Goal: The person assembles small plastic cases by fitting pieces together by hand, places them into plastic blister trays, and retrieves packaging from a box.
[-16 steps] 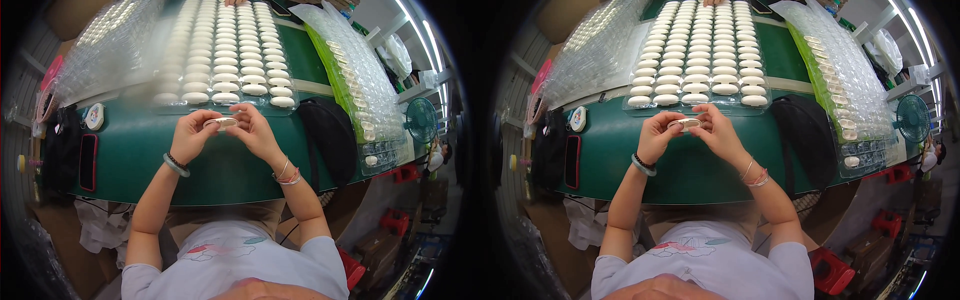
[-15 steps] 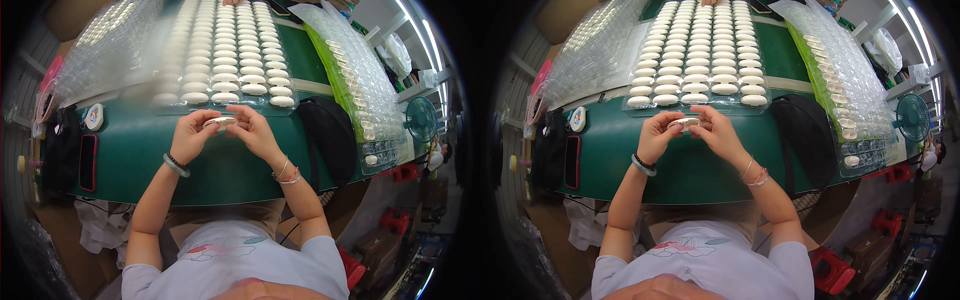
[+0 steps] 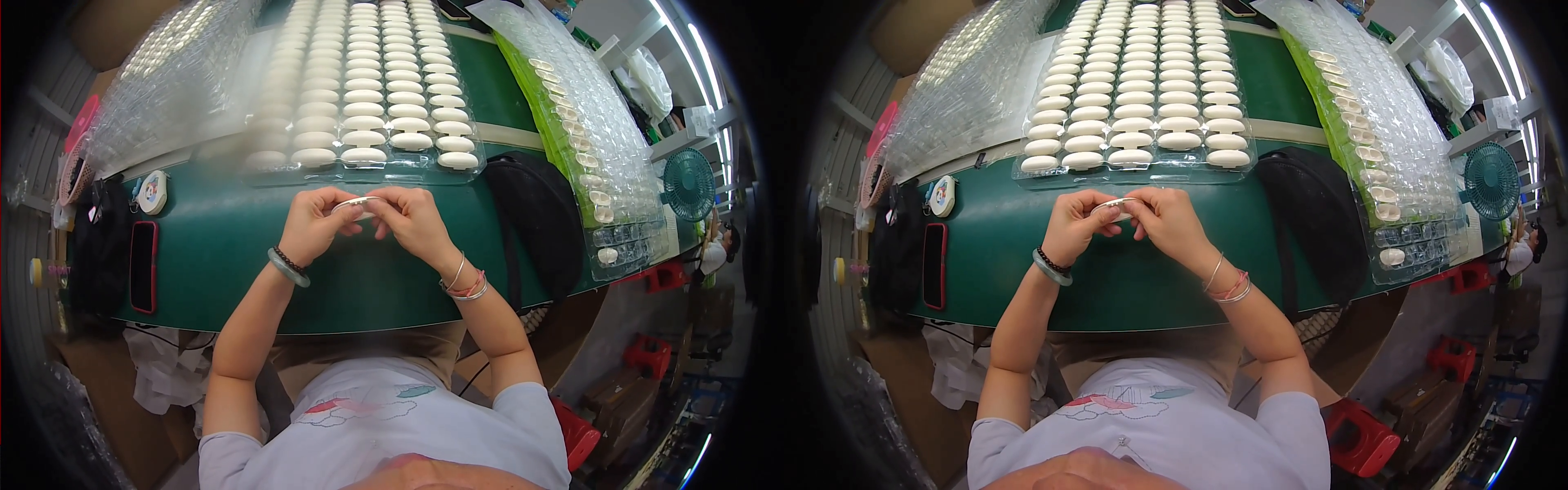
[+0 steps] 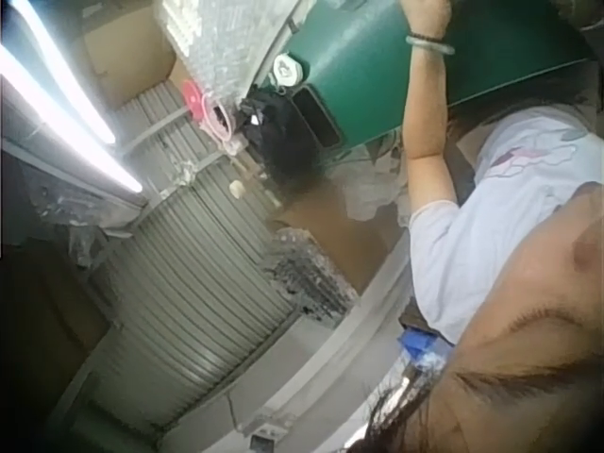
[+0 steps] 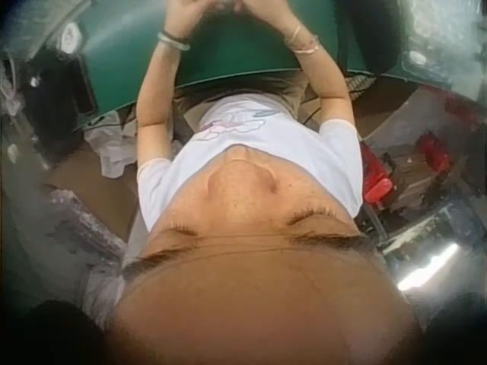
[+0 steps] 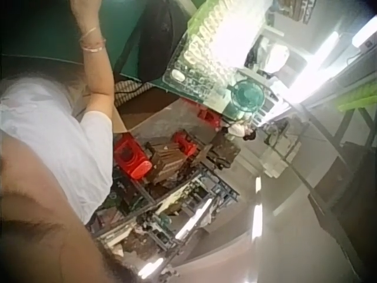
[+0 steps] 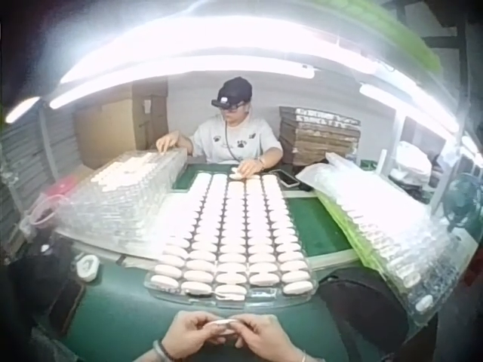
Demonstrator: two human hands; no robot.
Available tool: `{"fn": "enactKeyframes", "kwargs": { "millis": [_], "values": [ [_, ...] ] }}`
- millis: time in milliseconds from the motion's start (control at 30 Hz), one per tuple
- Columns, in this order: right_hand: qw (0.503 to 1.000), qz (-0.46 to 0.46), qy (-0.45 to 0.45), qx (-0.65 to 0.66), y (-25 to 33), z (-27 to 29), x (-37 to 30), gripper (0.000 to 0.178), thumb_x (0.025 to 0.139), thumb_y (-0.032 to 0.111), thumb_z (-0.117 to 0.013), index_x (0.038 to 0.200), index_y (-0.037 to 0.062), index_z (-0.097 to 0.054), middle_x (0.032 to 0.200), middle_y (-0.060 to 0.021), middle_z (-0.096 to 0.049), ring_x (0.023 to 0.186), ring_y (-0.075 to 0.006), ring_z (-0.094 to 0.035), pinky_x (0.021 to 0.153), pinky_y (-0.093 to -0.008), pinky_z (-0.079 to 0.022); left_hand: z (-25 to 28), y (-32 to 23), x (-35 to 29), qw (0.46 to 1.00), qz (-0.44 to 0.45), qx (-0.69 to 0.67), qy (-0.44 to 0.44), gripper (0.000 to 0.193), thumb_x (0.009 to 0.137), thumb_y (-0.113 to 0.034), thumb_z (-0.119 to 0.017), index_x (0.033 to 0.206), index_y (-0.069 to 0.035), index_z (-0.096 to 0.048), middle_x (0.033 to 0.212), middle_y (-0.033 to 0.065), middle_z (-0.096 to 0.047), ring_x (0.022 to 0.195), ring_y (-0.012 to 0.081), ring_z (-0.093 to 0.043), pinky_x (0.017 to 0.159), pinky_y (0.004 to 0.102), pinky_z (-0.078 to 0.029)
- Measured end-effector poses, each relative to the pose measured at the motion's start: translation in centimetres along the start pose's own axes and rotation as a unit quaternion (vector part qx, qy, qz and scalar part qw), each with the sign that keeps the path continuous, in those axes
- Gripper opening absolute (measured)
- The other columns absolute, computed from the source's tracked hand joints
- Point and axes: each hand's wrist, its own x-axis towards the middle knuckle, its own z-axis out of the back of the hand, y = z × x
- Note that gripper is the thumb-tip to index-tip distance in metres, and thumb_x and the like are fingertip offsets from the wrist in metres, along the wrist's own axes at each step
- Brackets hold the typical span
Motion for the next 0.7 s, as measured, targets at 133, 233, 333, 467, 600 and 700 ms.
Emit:
{"fn": "enactKeyframes", "kwargs": {
  "millis": [133, 233, 333, 467, 600, 700],
  "values": [
    [1.0, -0.003, -0.002, -0.016, 0.0, 0.1, -0.1, 0.018, 0.088, 0.012, -0.055, 0.095, -0.0018, -0.065, 0.07, -0.0046, -0.064, 0.056, -0.0088, -0.06, 0.05, -0.0201, -0.045, -0.1, 0.2, -0.1, 1.0, 0.005, 0.001, -0.002, 0.016, 0.085, -0.01, -0.062, 0.095, 0.003, -0.063, 0.082, 0.0079, -0.065, 0.068, 0.0118, -0.063, 0.06, 0.0221, -0.051],
    [1.0, -0.02, -0.002, 0.006, -0.2, 0.2, 0.0, 0.018, 0.089, 0.011, -0.055, 0.096, -0.0027, -0.064, 0.072, -0.0051, -0.064, 0.057, -0.0093, -0.061, 0.052, -0.0201, -0.046, -0.2, 0.2, 0.2, 1.0, -0.002, 0.009, 0.011, 0.02, 0.087, -0.012, -0.06, 0.1, 0.003, -0.063, 0.084, 0.0076, -0.066, 0.069, 0.0123, -0.063, 0.062, 0.0227, -0.052],
    [0.997, -0.032, -0.015, 0.073, -0.2, 0.3, 0.0, 0.018, 0.089, 0.01, -0.055, 0.096, -0.004, -0.063, 0.075, -0.0065, -0.065, 0.059, -0.0102, -0.062, 0.054, -0.0204, -0.049, -0.3, -0.4, 0.0, 0.999, -0.015, -0.001, 0.037, 0.022, 0.09, -0.013, -0.055, 0.104, 0.003, -0.062, 0.086, 0.0076, -0.066, 0.071, 0.0127, -0.064, 0.063, 0.0233, -0.052],
    [0.993, -0.037, -0.035, 0.104, 0.1, 0.5, 0.1, 0.015, 0.089, 0.008, -0.054, 0.093, -0.0053, -0.061, 0.077, -0.0084, -0.065, 0.06, -0.0115, -0.063, 0.057, -0.0213, -0.052, -0.6, 0.0, 0.1, 0.996, -0.024, 0.085, 0.02, 0.024, 0.092, -0.013, -0.05, 0.104, 0.003, -0.062, 0.082, 0.0081, -0.065, 0.07, 0.0128, -0.065, 0.062, 0.0239, -0.052],
    [0.998, -0.011, -0.046, 0.033, -0.2, 0.4, 0.2, 0.014, 0.088, 0.007, -0.055, 0.092, -0.0051, -0.061, 0.074, -0.0087, -0.065, 0.057, -0.011, -0.062, 0.052, -0.0206, -0.049, -0.6, 0.4, -0.1, 0.993, 0.006, 0.116, 0.017, 0.025, 0.094, -0.014, -0.048, 0.108, 0.003, -0.06, 0.08, 0.0076, -0.063, 0.068, 0.0112, -0.063, 0.06, 0.0217, -0.051],
    [0.999, -0.012, -0.044, -0.01, -0.3, 0.3, 0.2, 0.014, 0.087, 0.007, -0.056, 0.092, -0.0048, -0.061, 0.071, -0.0087, -0.064, 0.053, -0.0103, -0.061, 0.048, -0.0197, -0.046, -0.9, 0.5, -0.2, 0.99, 0.017, 0.142, -0.002, 0.024, 0.093, -0.013, -0.048, 0.106, 0.003, -0.06, 0.076, 0.007, -0.061, 0.063, 0.0109, -0.062, 0.056, 0.0212, -0.05]
  ]
}}
